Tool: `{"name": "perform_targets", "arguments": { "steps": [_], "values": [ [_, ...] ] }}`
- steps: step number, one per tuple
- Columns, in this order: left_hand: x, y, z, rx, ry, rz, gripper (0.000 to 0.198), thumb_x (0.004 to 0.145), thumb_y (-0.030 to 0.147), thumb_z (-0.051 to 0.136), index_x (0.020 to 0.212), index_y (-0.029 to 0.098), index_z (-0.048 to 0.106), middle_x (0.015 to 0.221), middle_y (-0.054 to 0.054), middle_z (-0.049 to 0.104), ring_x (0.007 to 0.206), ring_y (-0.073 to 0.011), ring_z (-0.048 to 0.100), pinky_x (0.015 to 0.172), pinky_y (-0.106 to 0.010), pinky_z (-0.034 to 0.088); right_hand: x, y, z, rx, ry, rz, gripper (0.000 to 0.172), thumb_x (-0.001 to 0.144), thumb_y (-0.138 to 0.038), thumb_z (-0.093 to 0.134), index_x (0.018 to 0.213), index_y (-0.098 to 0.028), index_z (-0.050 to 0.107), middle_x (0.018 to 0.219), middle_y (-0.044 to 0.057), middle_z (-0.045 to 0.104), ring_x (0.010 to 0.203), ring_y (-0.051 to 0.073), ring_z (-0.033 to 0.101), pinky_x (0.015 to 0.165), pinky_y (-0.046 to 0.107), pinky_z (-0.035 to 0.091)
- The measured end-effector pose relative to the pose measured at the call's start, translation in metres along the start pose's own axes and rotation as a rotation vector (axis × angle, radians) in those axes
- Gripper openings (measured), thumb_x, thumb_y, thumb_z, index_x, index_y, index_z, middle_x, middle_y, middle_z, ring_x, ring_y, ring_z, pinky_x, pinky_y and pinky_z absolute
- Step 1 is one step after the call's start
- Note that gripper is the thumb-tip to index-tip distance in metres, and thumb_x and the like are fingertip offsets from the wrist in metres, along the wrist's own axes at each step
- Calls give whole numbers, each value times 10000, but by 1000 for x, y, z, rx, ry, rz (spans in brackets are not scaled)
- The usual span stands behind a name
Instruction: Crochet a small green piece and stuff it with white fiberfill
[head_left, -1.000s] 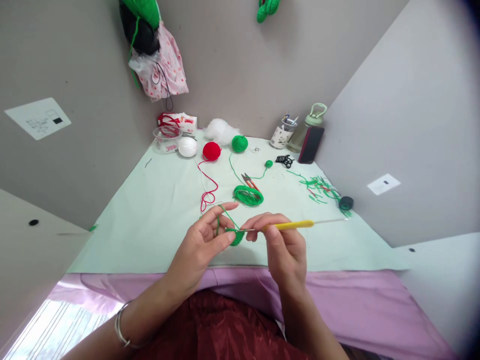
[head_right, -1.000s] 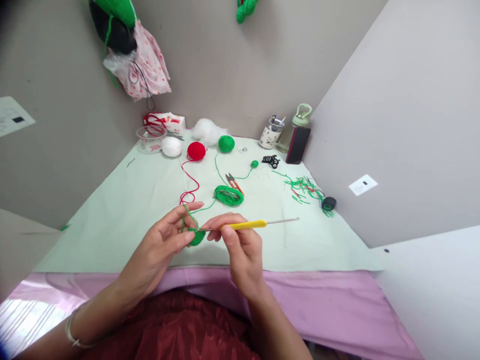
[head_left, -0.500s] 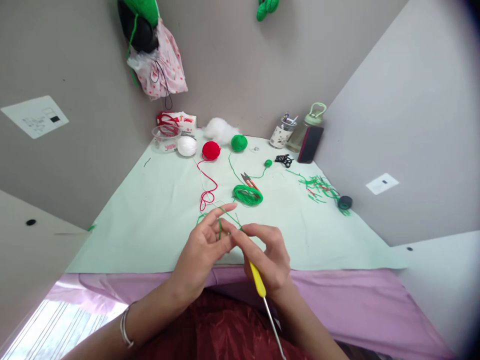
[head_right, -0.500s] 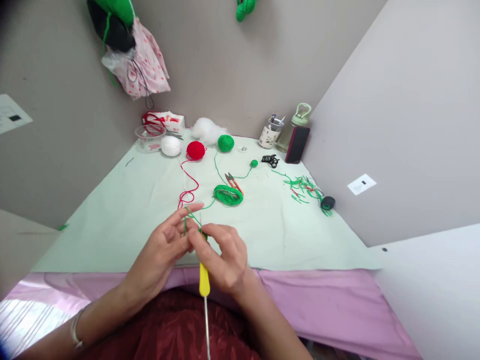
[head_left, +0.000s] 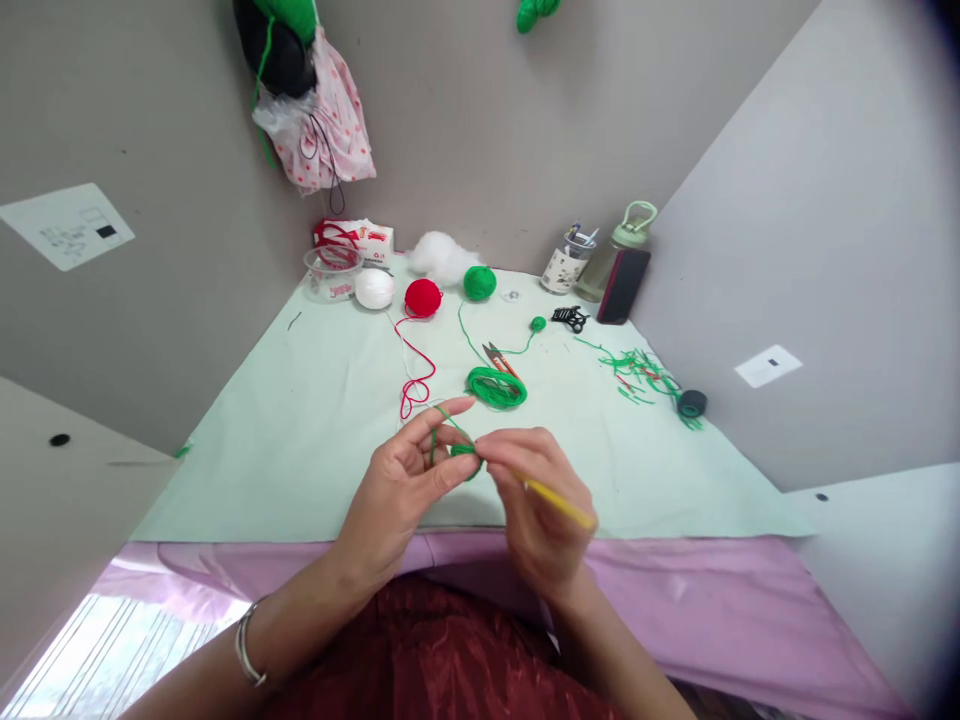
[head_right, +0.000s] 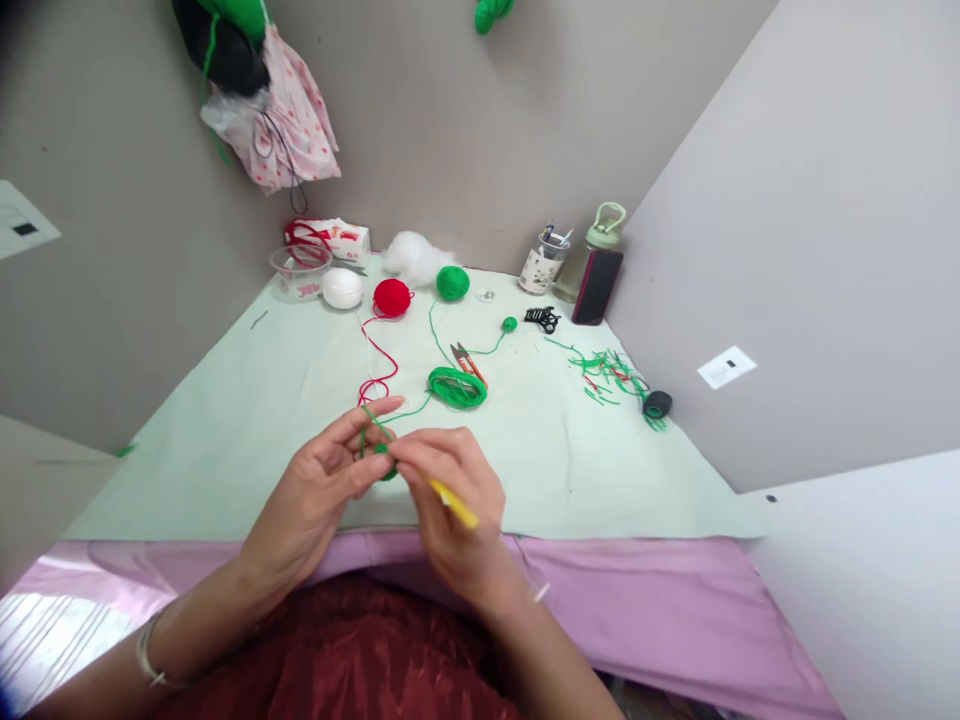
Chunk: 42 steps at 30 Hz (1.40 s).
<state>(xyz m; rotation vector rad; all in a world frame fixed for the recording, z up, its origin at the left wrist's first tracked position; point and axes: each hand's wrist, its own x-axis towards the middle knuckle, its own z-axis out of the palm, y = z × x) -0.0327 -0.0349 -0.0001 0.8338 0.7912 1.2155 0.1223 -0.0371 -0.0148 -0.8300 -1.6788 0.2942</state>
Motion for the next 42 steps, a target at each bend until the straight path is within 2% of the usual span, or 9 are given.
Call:
{"name": "perform_targets", "arguments": {
  "steps": [3,6,10,13,20,26,32,36,42],
  "values": [
    [4,2,-2,-101,-21,-138,533,773,355,922,1274,247,776,855,7,636,693,-91,443,629,-223,362,-4,1,0,-137,-6,-112,390,974,-100,663,1267,-340,758,1123,83,772,978,235,724,782,391,607],
    [8,8,-4,-238,-47,-277,480,754,321,920,1205,201,804,838,11,607,644,-69,403,716,-236,439,1,2,-4,61,75,61,287,1013,-127,605,1151,-302,786,971,55,763,851,204,696,735,365,572],
    [8,8,-4,-186,-34,-165,430,790,262,884,1210,235,795,829,28,580,661,-76,407,762,-245,437,10,2,-6,379,90,271,197,1039,-232,603,997,-263,793,818,25,712,719,172,627,672,338,516],
    [4,4,-3,-46,-40,-76,405,826,279,858,1224,261,783,855,7,589,809,-129,495,759,-253,406,11,3,-3,384,-6,293,167,1021,-277,649,987,-254,810,907,50,752,797,186,655,705,343,537],
    [1,5,-5,87,-45,-15,357,890,316,786,1243,268,769,886,-2,564,770,-146,438,671,-282,346,10,7,-4,524,57,446,211,1032,-347,633,968,-216,785,871,47,748,690,155,659,646,312,566],
    [2,5,-7,141,-36,30,356,886,289,782,1240,258,757,898,2,585,785,-148,461,753,-284,393,12,-1,-11,406,4,339,242,1082,-275,523,1014,-228,750,910,45,749,722,159,682,687,326,586],
    [1,4,-4,248,33,98,366,874,250,797,1234,245,732,894,17,574,722,-122,474,743,-267,433,5,-4,-13,-45,-101,-82,255,1023,-109,533,1166,-238,699,993,81,777,908,205,730,791,351,615],
    [0,4,-1,155,34,69,412,819,273,869,1209,231,742,847,26,580,715,-111,466,730,-248,434,-4,4,-6,-222,-92,-194,384,982,-85,599,1298,-280,703,1066,93,768,933,219,734,779,359,628],
    [5,7,-6,-184,-79,-251,495,807,321,890,1274,213,767,720,62,509,568,-53,308,732,-251,440,0,1,-8,-3,57,21,272,1010,-155,599,1147,-309,777,962,60,750,858,217,717,744,381,612]
  ]
}}
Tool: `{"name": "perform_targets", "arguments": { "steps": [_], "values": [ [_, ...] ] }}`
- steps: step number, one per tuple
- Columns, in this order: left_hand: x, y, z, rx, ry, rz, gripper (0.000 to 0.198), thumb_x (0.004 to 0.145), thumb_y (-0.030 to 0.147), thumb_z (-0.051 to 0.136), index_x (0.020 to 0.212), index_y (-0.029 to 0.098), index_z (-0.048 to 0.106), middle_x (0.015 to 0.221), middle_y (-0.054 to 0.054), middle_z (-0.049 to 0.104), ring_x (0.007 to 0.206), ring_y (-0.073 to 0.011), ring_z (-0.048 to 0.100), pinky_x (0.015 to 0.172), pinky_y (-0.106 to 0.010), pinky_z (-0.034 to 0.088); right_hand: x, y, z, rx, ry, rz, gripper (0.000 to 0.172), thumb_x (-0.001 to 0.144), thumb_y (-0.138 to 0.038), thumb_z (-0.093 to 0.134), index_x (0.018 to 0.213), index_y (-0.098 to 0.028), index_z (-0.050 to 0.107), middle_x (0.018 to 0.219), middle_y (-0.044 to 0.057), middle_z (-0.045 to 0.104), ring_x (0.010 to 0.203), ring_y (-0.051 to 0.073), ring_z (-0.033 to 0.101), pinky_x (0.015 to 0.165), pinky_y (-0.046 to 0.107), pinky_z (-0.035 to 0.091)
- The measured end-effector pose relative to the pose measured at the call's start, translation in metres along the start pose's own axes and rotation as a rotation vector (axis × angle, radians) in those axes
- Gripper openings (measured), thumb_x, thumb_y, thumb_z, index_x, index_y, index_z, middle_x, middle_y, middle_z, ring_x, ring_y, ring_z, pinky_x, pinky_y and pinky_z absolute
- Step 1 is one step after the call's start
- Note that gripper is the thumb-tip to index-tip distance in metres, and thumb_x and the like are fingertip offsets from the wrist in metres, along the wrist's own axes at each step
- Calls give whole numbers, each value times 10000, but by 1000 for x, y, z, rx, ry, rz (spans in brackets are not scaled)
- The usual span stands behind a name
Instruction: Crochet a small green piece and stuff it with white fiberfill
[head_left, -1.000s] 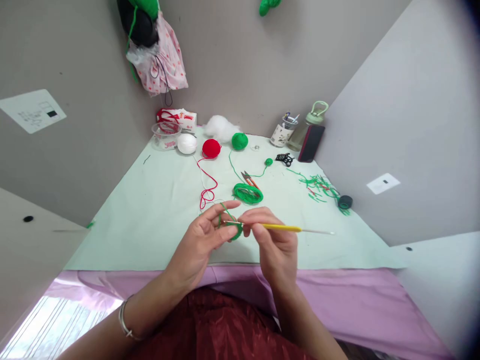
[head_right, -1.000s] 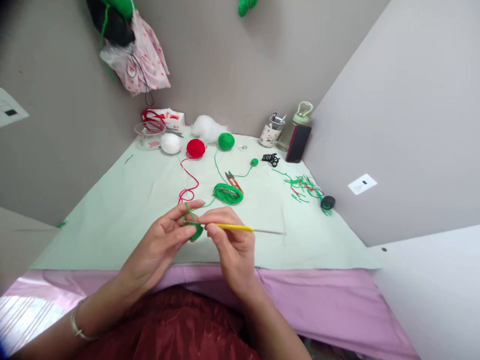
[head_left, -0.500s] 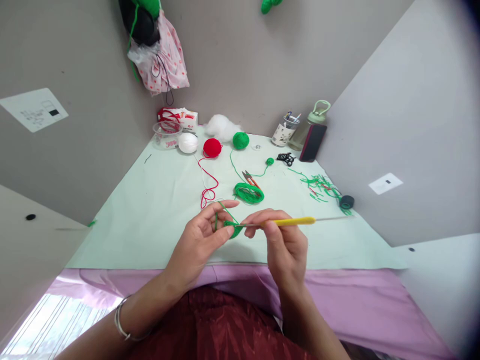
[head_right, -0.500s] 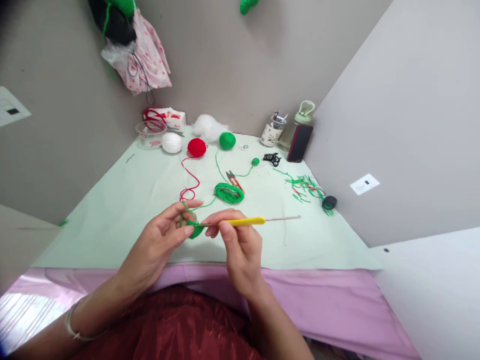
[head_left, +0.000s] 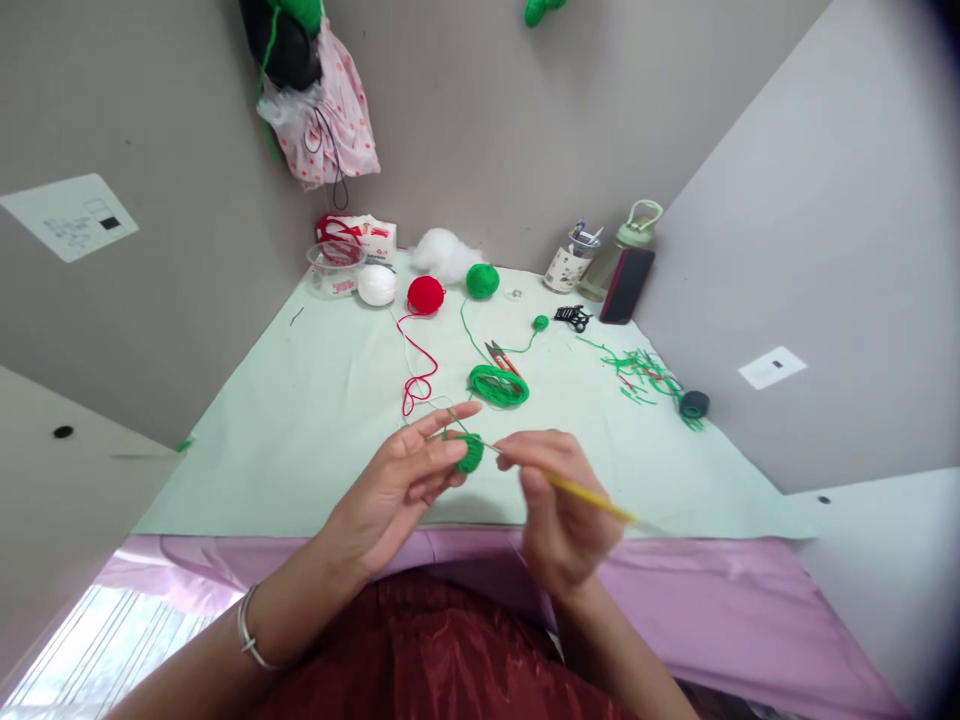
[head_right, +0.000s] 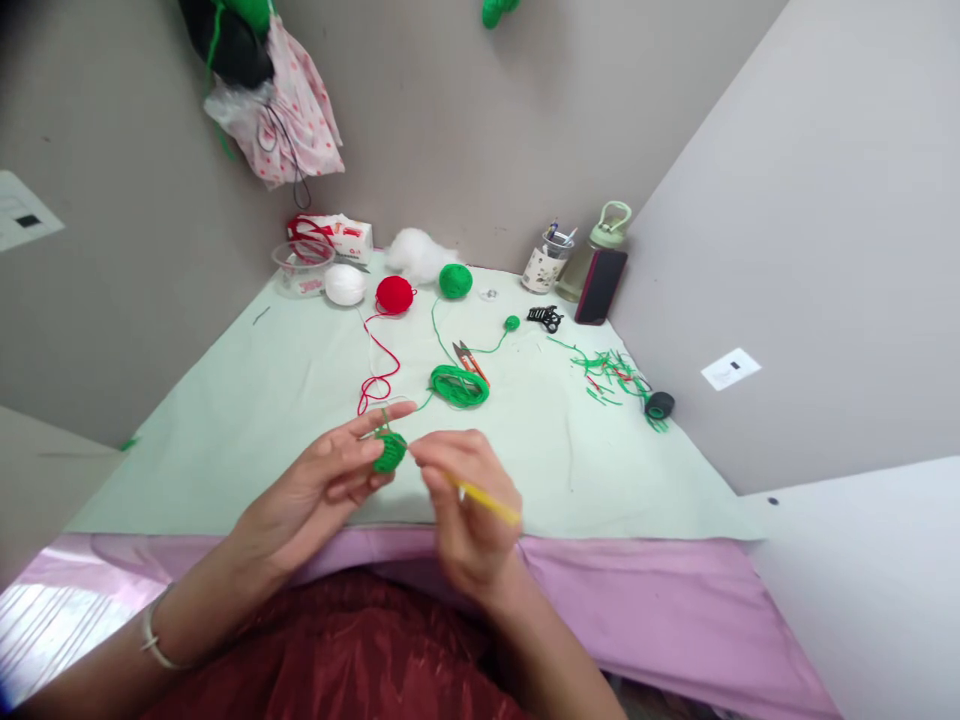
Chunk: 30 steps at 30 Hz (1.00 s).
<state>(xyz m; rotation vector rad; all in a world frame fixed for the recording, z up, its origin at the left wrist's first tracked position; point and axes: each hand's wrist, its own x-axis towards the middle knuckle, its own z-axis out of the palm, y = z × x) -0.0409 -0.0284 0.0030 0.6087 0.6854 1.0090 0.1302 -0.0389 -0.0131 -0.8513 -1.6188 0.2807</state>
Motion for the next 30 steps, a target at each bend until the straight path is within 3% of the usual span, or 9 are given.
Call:
{"name": "perform_targets", "arguments": {
  "steps": [3,6,11,13,15,18,20,23,30],
  "values": [
    [0,2,0,22,10,64,436,804,294,884,1227,230,797,780,32,553,662,-83,426,746,-248,434,9,-4,-1,265,67,191,216,1052,-240,562,1007,-258,773,832,43,710,699,188,647,659,370,564],
    [-1,-1,2,126,5,142,411,820,296,870,1223,258,800,897,-5,639,850,-136,546,784,-252,433,12,-4,2,328,-17,218,206,1050,-265,585,985,-254,780,879,50,732,764,193,668,689,365,567],
    [1,-10,4,173,66,245,461,821,309,889,1269,297,781,903,7,658,861,-127,558,844,-247,452,1,-2,7,34,-36,42,297,1006,-133,623,1168,-325,781,1018,59,778,887,211,722,741,372,606],
    [3,-9,3,98,27,164,463,803,337,903,1248,271,793,862,10,647,746,-97,520,802,-240,471,-3,0,6,-108,-59,-86,365,968,-119,672,1224,-358,775,1103,71,779,953,232,729,774,391,621],
    [4,-6,2,19,-11,48,419,807,345,895,1204,239,815,799,31,599,588,-43,379,758,-232,484,-3,1,5,-107,-53,-101,359,967,-130,674,1225,-358,776,1107,71,779,953,232,728,775,392,619],
    [5,-1,1,-46,-11,5,335,811,295,876,1132,208,838,716,72,491,514,-16,196,765,-238,498,4,1,2,135,55,107,249,1021,-169,608,1107,-307,795,937,48,758,786,191,680,689,355,570],
    [4,-1,1,-19,20,71,338,797,268,878,1128,218,836,741,54,522,556,-35,323,749,-230,475,9,1,2,316,68,223,209,1039,-221,603,1033,-289,801,879,34,735,704,167,625,647,336,527],
    [3,-6,2,124,25,170,390,807,288,874,1191,254,816,902,-12,646,803,-121,529,714,-230,423,11,1,4,400,-29,279,161,1020,-283,657,992,-278,816,899,40,744,765,178,639,695,342,530],
    [0,-10,-3,300,25,245,331,892,324,799,1223,310,799,937,1,596,797,-125,454,707,-247,379,8,7,5,508,25,430,181,1035,-306,637,975,-258,800,897,27,749,722,147,632,695,312,530]
  ]
}}
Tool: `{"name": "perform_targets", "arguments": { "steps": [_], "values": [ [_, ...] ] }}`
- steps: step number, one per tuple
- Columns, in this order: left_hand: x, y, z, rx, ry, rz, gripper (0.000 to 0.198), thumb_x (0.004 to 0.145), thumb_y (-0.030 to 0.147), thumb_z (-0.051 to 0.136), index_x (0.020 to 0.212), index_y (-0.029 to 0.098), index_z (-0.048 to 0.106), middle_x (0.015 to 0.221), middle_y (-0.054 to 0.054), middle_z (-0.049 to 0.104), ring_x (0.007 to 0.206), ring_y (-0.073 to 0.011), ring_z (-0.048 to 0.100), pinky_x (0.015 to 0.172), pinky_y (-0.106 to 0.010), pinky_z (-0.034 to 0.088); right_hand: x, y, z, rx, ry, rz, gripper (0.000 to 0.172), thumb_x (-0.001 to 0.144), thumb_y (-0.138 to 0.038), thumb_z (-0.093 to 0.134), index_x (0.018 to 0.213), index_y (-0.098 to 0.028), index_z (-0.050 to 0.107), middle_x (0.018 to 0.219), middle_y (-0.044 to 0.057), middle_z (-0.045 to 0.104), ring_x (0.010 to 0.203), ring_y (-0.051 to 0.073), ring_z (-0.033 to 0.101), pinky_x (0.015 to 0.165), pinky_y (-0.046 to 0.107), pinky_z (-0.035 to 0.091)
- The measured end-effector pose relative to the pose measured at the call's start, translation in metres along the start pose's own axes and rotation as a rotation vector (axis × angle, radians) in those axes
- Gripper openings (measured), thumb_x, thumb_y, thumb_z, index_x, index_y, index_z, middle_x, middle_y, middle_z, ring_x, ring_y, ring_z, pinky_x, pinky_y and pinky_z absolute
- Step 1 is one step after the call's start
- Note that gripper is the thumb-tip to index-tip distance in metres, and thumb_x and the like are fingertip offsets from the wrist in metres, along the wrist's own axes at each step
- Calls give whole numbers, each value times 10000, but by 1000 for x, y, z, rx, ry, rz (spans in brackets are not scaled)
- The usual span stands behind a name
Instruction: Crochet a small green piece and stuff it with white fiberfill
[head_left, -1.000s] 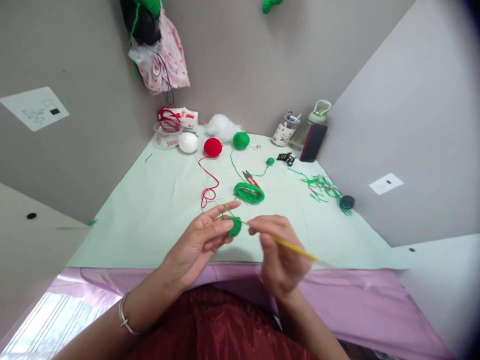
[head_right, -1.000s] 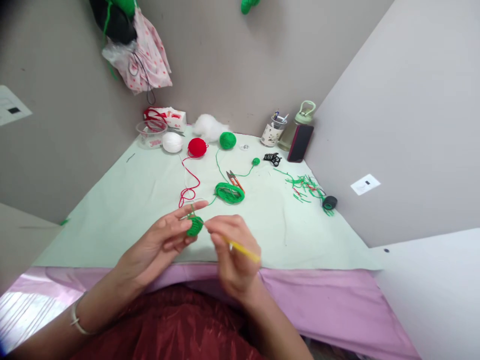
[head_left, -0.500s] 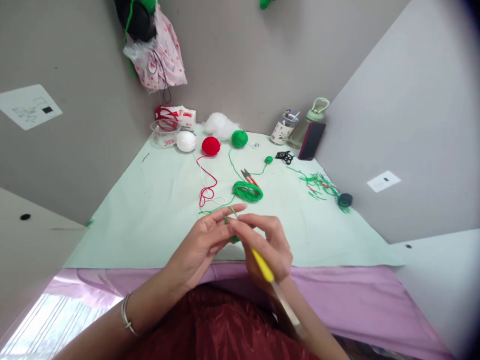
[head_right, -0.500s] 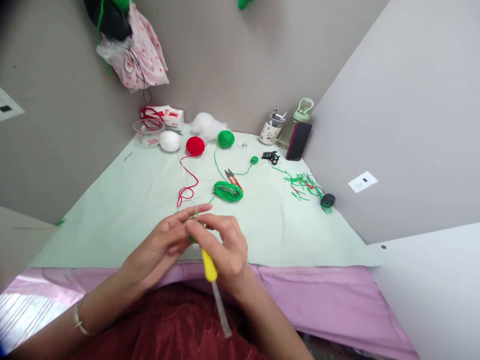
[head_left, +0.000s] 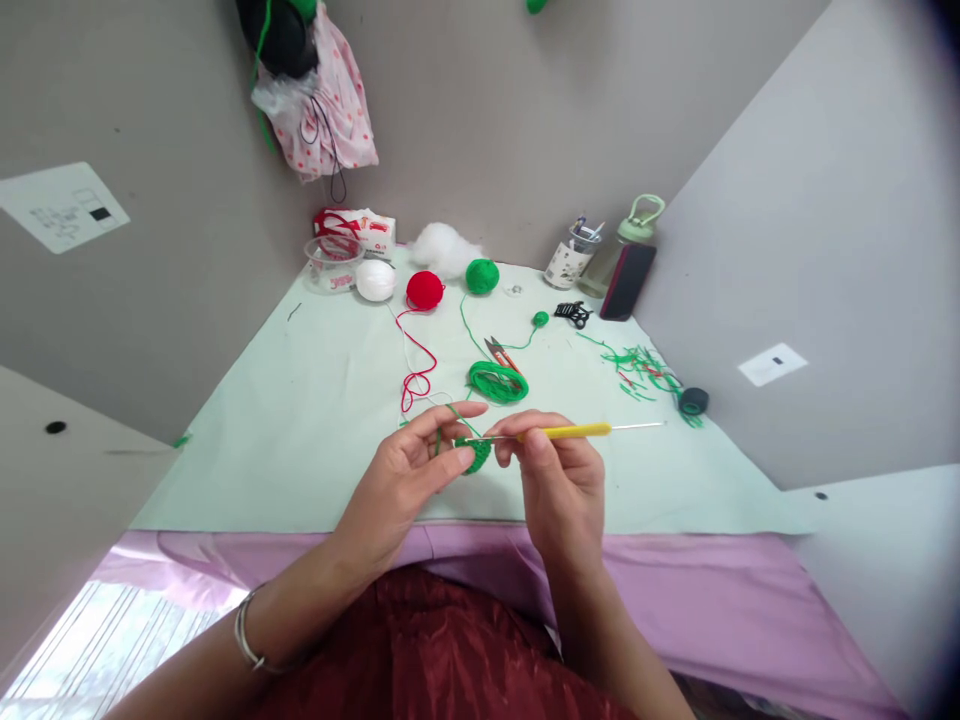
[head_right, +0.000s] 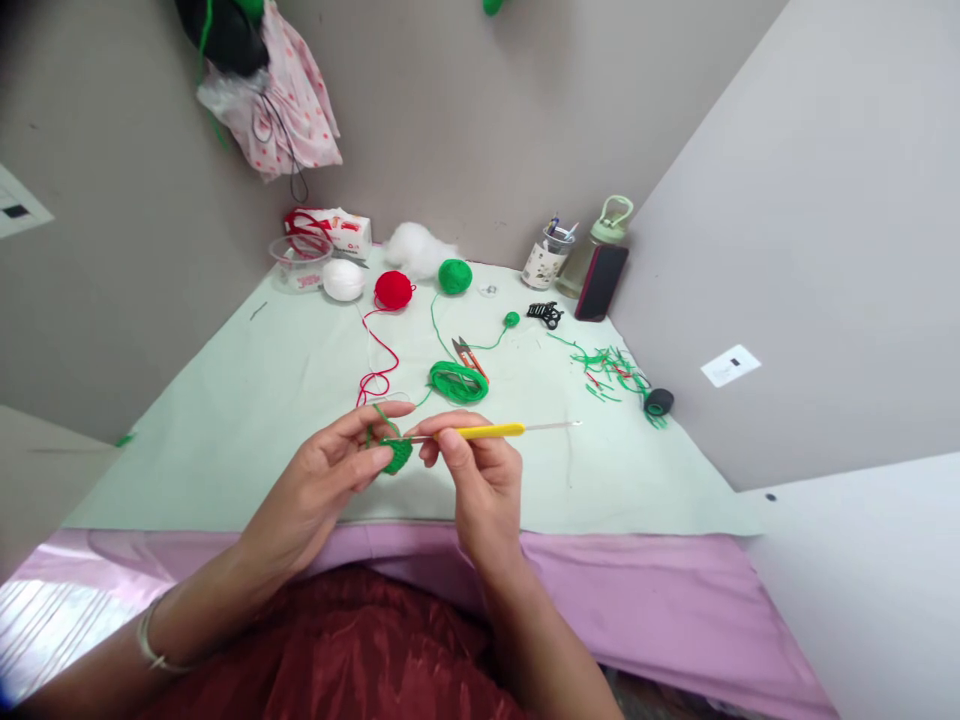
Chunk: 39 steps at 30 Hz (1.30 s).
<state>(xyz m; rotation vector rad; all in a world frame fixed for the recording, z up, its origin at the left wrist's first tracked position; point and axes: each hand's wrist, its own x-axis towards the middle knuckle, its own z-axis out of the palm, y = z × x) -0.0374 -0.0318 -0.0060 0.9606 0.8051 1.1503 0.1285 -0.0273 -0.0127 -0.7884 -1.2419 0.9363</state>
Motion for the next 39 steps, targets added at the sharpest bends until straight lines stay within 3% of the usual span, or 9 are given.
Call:
{"name": "perform_targets", "arguments": {
  "steps": [7,13,16,20,25,30,34,37,39],
  "values": [
    [-2,0,-4,50,21,44,316,910,270,782,1213,357,795,959,20,580,847,-113,490,827,-236,409,-3,-13,-3,-211,-69,-128,224,1075,-227,535,1019,-246,752,931,29,763,747,149,677,720,312,572],
    [-2,-1,3,64,95,94,394,854,241,844,1237,304,780,880,33,577,741,-92,473,750,-217,430,-10,-5,-3,-665,-184,-564,284,1013,-86,555,1207,-240,694,1003,74,777,887,203,719,770,353,609],
    [-1,0,5,-134,55,-25,531,800,274,899,1308,287,745,848,35,607,718,-80,492,753,-206,451,-14,3,-3,-834,-151,-733,343,981,-74,609,1256,-248,719,1070,107,771,957,229,722,771,365,613],
    [3,6,0,-354,-44,-262,473,819,289,885,1274,226,774,664,95,484,515,-12,251,737,-206,459,-12,-2,-2,-583,-59,-511,320,1002,-89,577,1181,-288,752,992,60,763,878,202,712,736,352,595],
    [3,10,1,-263,-22,-155,431,801,276,892,1223,262,805,853,11,628,796,-97,547,797,-212,449,-1,-11,1,-225,-53,-253,232,1040,-174,563,999,-254,777,849,32,718,781,179,659,676,322,538],
    [1,3,7,-142,24,-39,428,818,312,894,1236,309,802,945,-7,673,914,-137,569,848,-235,452,-6,-4,3,-419,-93,-351,299,1004,-81,598,1137,-280,778,979,48,763,885,190,707,742,331,575],
    [4,6,4,-266,-18,-185,466,772,368,923,1212,261,814,818,12,621,705,-90,487,796,-236,467,-11,-1,0,-651,-99,-580,397,952,-41,661,1240,-292,769,1120,82,766,993,217,713,808,357,594],
    [7,13,0,-346,-41,-284,395,770,358,913,1137,230,845,786,31,558,592,-46,339,789,-234,478,-5,-6,-3,-426,1,-413,294,1007,-94,599,1149,-277,782,964,47,758,835,182,686,730,333,571],
    [8,15,-1,-337,-20,-235,373,774,333,905,1132,247,847,836,22,569,621,-50,369,739,-206,449,0,-8,-3,-211,36,-248,245,1040,-153,570,1061,-269,785,845,16,723,717,154,632,663,309,539]
  ]
}}
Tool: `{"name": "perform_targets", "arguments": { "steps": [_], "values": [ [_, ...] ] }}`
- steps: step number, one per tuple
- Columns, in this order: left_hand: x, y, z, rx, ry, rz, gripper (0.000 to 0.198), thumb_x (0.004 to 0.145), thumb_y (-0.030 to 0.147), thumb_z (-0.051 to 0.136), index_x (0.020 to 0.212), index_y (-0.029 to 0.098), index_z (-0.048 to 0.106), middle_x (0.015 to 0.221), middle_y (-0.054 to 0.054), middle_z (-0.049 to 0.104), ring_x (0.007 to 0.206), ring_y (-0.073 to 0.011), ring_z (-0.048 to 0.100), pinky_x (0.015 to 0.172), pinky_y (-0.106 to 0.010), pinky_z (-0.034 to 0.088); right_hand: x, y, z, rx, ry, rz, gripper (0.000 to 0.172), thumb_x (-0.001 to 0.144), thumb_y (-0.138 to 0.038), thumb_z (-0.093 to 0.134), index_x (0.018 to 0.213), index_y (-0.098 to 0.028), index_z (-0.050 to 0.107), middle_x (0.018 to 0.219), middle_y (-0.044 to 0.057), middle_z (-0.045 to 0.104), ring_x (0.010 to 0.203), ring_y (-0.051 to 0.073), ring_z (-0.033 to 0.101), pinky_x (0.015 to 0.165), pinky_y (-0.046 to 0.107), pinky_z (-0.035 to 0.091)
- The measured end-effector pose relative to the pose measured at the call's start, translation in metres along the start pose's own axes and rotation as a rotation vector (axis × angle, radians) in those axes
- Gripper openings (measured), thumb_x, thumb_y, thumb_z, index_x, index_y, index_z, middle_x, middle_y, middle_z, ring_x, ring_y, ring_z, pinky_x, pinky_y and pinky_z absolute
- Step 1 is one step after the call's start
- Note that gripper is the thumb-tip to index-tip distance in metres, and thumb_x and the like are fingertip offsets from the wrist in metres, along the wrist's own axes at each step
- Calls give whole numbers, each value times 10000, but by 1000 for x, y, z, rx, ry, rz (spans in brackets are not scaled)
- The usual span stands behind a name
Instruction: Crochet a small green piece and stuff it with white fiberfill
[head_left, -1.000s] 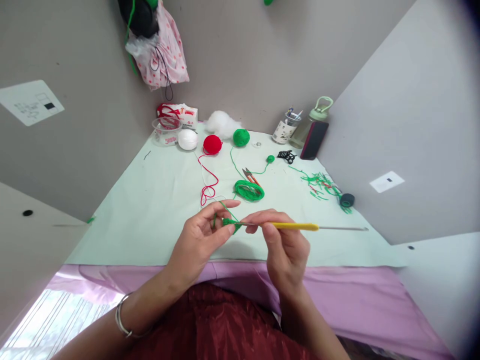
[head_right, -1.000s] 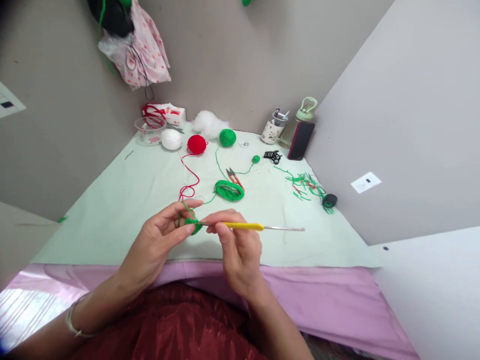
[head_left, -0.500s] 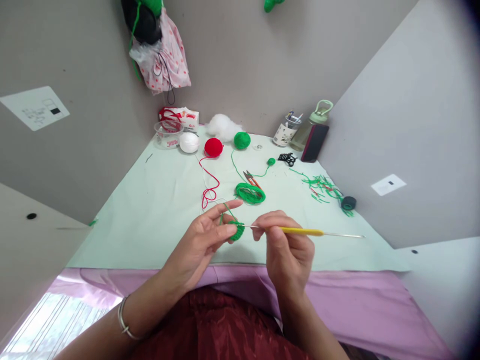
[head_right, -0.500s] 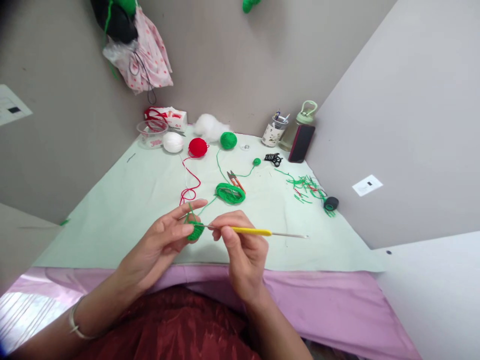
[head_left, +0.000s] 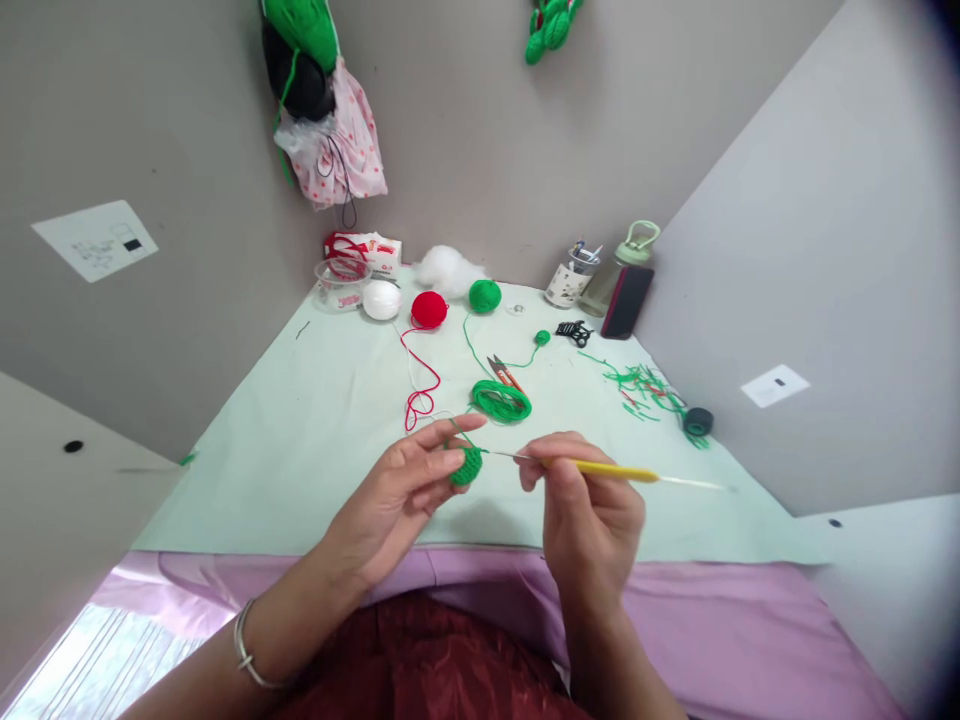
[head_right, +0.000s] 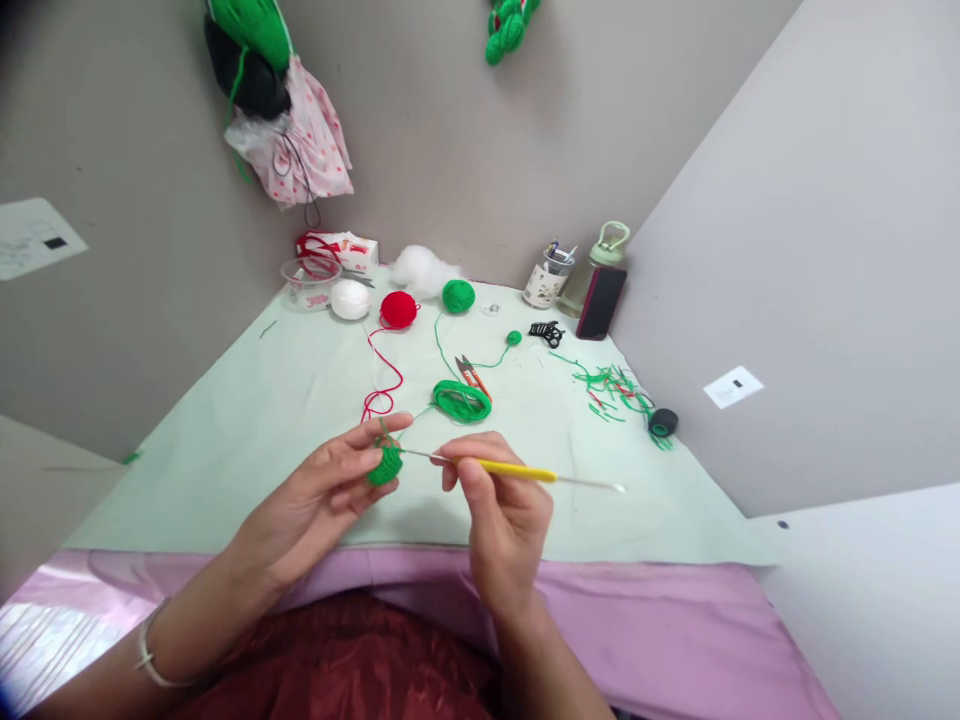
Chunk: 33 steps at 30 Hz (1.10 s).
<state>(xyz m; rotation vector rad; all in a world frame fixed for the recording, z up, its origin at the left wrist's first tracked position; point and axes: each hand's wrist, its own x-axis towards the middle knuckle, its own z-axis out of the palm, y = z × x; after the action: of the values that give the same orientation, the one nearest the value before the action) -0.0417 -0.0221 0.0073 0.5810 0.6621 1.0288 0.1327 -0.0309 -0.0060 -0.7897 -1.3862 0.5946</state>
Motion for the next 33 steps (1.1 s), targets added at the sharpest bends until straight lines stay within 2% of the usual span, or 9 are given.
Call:
{"name": "perform_targets", "arguments": {
  "steps": [4,6,11,15,19,23,26,30,33],
  "values": [
    [-2,-6,1,135,-2,131,358,798,312,889,1152,304,836,919,-5,633,841,-121,537,783,-223,433,4,1,4,101,-109,116,180,1024,-238,635,991,-258,811,871,29,748,769,162,647,695,312,540],
    [-4,-10,0,208,2,166,348,832,334,863,1178,308,826,964,-22,662,904,-156,547,852,-265,437,3,2,6,96,-108,152,163,1015,-248,655,1003,-257,818,884,32,760,766,156,647,695,304,539],
    [-7,-12,-5,321,45,204,364,865,359,818,1226,310,807,1015,-28,636,866,-169,510,801,-290,410,4,2,8,240,-19,261,181,1013,-303,663,927,-229,803,841,29,747,662,126,626,629,271,537],
    [-8,-9,-6,338,58,218,322,863,313,807,1185,314,818,967,-18,607,909,-177,515,823,-283,413,4,-1,7,249,-56,244,240,1056,-300,585,924,-221,770,863,36,756,667,128,647,622,267,553],
    [-9,-7,-5,415,82,260,327,874,281,800,1199,315,806,921,-1,582,857,-154,500,798,-264,408,-1,-6,3,-31,-121,61,230,1068,-180,521,1036,-234,743,917,37,756,741,143,671,694,293,573],
    [-9,-11,-2,458,153,315,309,850,258,824,1158,263,811,861,18,555,709,-114,424,703,-246,402,-9,0,3,-386,-252,-314,292,1002,-70,552,1197,-233,696,1000,80,772,886,202,713,763,348,603],
    [-7,-14,-1,333,137,271,408,811,301,881,1205,247,793,856,12,602,750,-120,491,743,-237,441,-15,10,6,-575,-218,-493,399,960,-68,620,1300,-260,703,1036,101,763,901,227,719,748,361,617],
    [-5,-10,-4,52,14,10,522,787,323,908,1279,220,768,800,14,609,682,-92,482,686,-216,429,-16,9,5,-436,-142,-333,364,970,-96,631,1237,-311,755,1043,78,756,913,222,724,753,360,612],
    [-5,-4,-4,15,15,12,459,794,285,895,1234,202,794,759,26,569,618,-71,404,619,-211,377,-9,1,4,-113,-25,-92,244,1034,-155,553,1069,-262,769,856,46,719,730,183,656,655,343,561]
  ]
}}
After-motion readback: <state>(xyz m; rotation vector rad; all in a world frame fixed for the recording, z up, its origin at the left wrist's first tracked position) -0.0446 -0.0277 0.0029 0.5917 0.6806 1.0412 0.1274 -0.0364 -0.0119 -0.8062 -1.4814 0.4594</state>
